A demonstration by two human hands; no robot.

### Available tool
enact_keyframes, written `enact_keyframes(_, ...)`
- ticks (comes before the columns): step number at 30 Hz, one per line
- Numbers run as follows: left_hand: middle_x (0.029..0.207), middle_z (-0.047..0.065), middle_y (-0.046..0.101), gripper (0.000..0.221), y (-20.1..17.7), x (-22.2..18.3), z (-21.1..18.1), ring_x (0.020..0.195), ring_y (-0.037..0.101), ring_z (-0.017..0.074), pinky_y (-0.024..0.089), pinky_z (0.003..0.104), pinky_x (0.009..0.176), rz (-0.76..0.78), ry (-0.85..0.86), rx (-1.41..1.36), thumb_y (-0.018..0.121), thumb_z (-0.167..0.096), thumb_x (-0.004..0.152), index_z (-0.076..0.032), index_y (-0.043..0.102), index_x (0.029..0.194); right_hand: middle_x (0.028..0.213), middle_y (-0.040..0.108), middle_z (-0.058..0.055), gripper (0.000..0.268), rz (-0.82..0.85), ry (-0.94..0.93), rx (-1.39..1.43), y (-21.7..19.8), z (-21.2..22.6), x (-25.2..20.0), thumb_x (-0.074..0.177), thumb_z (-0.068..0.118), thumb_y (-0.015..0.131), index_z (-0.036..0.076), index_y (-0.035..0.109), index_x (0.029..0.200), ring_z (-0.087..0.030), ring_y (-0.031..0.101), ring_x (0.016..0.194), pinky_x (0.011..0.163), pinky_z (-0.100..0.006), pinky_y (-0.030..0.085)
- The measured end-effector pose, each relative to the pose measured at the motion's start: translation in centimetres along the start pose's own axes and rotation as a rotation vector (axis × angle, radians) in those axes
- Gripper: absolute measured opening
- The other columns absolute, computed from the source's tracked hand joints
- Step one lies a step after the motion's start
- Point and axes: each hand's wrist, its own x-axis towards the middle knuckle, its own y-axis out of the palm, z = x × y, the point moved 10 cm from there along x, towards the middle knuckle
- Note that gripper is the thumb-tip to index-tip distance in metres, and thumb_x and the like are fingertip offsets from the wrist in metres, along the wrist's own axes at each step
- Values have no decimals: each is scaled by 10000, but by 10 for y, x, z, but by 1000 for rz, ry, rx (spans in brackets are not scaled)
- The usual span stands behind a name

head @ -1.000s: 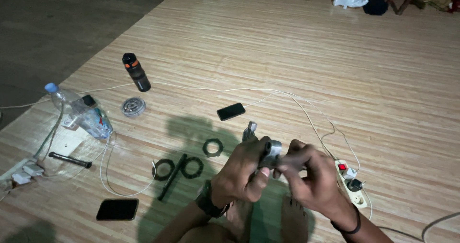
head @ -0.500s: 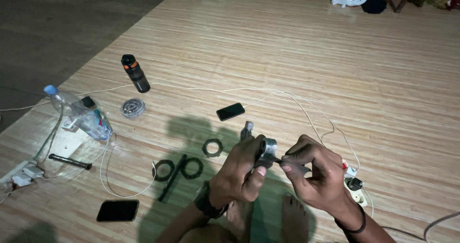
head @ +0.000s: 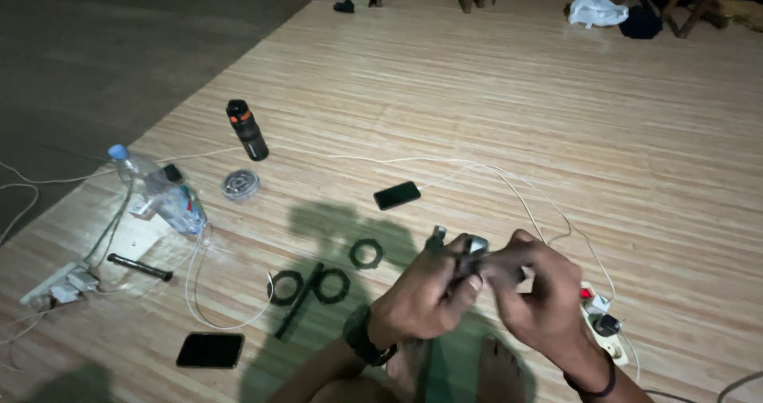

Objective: Sanding the friction surface of a motorcycle brake shoe using sandpaper to prepare it for installation.

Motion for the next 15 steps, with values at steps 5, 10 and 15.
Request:
enact_keyframes(5, 647, -18, 446, 331, 7, -12, 64, 579, 371, 102, 343, 287, 592, -214, -479, -833, 484, -346, 1023, -131, 478, 770, 963, 611, -131, 250, -245, 297, 378, -12, -54, -27, 954, -69, 579, 12, 411, 1121, -215, 711, 795, 751, -310, 607)
enact_keyframes(10, 747, 58, 486, 427, 10, -21, 92, 705, 427, 161, 367, 338, 723, -451, -473, -1238, 267, -360, 1054, -80, 500, 831, 1022, 622, -138, 141, -189, 461, 395, 19, -77, -20, 1007, 18, 536, 25, 416, 1080, -200, 662, 906, 801, -316, 553)
enact_keyframes(15, 783, 35, 492, 422, 16, -16, 88, 798, 478, 169, 395, 344, 813, -498, -452, -1415, 266, -425, 1039, -120, 517, 891, 1110, 660, -153, 104, -184, 514, 385, 46, -103, -36, 1050, 39, 454, 11, 421, 1145, -174, 616, 941, 827, -303, 522)
